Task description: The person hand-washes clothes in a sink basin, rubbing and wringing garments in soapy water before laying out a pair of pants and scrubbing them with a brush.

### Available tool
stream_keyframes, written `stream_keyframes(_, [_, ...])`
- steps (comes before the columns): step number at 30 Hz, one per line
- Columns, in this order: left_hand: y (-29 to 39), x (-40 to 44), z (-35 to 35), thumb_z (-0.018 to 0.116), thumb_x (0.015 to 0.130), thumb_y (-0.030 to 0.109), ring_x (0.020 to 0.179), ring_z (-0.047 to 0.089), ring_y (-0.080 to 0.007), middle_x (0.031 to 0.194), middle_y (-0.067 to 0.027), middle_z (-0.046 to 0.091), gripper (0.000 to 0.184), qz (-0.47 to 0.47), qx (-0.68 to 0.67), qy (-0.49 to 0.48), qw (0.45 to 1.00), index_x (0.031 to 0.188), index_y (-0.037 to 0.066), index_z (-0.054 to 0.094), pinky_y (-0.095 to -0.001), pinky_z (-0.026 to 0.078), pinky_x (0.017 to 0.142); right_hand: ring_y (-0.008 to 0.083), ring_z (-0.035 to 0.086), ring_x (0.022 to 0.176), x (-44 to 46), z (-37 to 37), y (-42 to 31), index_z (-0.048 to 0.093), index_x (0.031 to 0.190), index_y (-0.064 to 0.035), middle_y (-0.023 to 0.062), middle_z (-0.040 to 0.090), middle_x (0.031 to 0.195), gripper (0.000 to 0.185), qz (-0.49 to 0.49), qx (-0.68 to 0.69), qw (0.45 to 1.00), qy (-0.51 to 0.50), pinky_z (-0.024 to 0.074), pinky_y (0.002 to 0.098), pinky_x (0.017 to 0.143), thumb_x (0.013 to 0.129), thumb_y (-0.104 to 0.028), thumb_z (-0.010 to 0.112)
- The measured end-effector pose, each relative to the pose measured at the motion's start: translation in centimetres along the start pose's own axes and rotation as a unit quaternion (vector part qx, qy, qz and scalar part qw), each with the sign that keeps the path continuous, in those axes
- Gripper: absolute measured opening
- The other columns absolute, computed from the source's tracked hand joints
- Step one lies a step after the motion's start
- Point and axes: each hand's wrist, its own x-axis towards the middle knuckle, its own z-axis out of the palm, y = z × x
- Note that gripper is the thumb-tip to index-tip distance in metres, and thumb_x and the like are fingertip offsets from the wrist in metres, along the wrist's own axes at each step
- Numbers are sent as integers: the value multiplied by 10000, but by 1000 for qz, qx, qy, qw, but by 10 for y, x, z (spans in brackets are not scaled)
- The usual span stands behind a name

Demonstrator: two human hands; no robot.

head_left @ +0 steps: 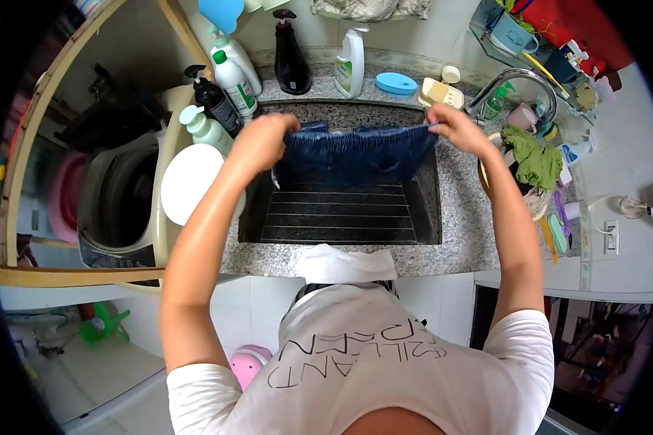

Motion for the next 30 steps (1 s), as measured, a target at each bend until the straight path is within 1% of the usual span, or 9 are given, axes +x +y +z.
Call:
stream_keyframes(4, [-12,16,24,555,656,-61,940,595,-336,940,-176,636,352,4,62,-76,995,964,81,651,-409,476,808,104,430,769,9,16,30,419,831,-61,3,434,765,196,64,58,995,-43,401,243,719,801,48,579])
stream_keyframes(8, [-8,40,-11,550,669,-49,935,577,-337,951,-150,612,307,-25,74,69,995,934,79,640,-404,474,790,141,473,757,23,-14,1,446,904,-46,48,480,785,138,-60,-99,986,118,422,271,733,834,-36,565])
stream_keyframes(10, [1,32,-32,544,673,-41,918,563,-337,912,-138,591,266,27,35,180,983,904,66,621,-409,462,774,151,515,757,21,-32,-2,454,936,-40,58,534,826,138,-40,-71,982,171,433,271,717,845,-34,557])
stream_keyframes(12, [13,13,-41,582,673,-58,901,543,-341,922,-147,561,266,9,31,192,981,916,47,564,-406,440,810,154,562,788,8,-31,-26,462,946,-44,74,583,869,128,-81,-39,974,206,440,266,709,851,-17,545])
stream_keyframes(13, [15,0,-35,591,653,-75,911,532,-337,914,-140,551,279,24,24,197,980,902,48,560,-403,435,817,156,587,854,-5,-30,-30,463,933,-35,86,610,909,107,-39,-63,980,187,446,269,721,858,-5,533])
stream_keyframes(16, [11,-37,6,611,600,-115,937,509,-328,919,-126,540,321,38,-7,173,984,869,48,548,-403,427,820,217,603,850,-38,3,-40,500,933,-33,106,622,946,118,-55,-105,985,129,470,302,741,831,-2,550])
stream_keyframes(18, [10,-61,42,597,604,-80,856,503,-327,854,-115,530,271,22,-16,135,990,828,60,540,-403,433,752,273,599,844,-62,38,-27,514,923,-28,124,611,916,130,-30,-126,989,73,478,338,742,806,5,559])
stream_keyframes(22, [0,-102,105,589,596,-82,860,512,-321,849,-116,535,268,-2,-68,38,997,818,59,541,-395,439,755,346,570,821,-107,116,7,502,877,-17,161,555,822,105,-14,-101,994,24,461,394,716,788,21,543])
stream_keyframes(30, [-11,-140,139,586,605,-90,885,520,-319,844,-118,543,275,-53,-145,-43,987,826,68,541,-387,435,767,325,566,883,-140,149,6,515,906,-28,144,571,890,209,78,-49,992,-84,455,395,746,730,-9,627])
